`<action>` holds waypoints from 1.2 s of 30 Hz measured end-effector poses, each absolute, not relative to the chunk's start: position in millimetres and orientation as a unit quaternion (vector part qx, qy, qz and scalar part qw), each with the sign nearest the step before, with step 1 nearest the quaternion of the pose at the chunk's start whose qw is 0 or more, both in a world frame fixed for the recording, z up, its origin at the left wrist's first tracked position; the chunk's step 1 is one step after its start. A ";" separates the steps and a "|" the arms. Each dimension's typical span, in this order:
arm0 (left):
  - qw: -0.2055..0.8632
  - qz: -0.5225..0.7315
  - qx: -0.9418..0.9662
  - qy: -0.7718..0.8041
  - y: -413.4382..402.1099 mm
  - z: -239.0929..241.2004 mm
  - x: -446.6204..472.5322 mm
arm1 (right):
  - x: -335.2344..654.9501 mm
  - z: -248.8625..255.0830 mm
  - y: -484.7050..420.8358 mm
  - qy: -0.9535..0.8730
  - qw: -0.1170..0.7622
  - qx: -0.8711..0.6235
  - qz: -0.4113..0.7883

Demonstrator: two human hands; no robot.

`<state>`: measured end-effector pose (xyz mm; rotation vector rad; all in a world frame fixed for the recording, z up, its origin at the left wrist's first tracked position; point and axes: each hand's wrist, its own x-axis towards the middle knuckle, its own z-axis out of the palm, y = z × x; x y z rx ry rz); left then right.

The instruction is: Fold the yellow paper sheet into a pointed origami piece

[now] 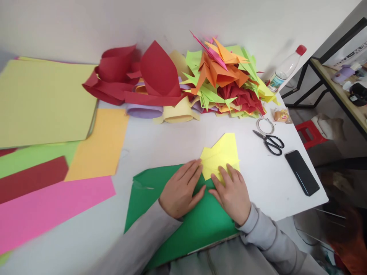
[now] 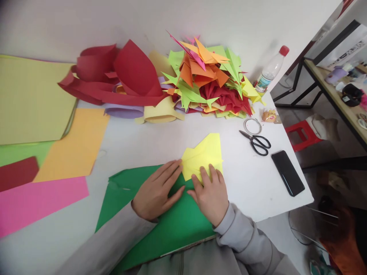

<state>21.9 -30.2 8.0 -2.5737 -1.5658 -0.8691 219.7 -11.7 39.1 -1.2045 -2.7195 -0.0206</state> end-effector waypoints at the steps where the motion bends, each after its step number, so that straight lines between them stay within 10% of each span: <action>1: 0.013 -0.282 -0.810 -0.513 -30.3 8.6 21.6 | 219.6 39.1 -11.5 -0.911 0.085 -0.403 -0.008; 36: -0.007 -0.226 -0.828 -0.514 -41.6 16.8 20.3 | 219.1 40.6 -9.7 -0.904 0.095 -0.416 0.033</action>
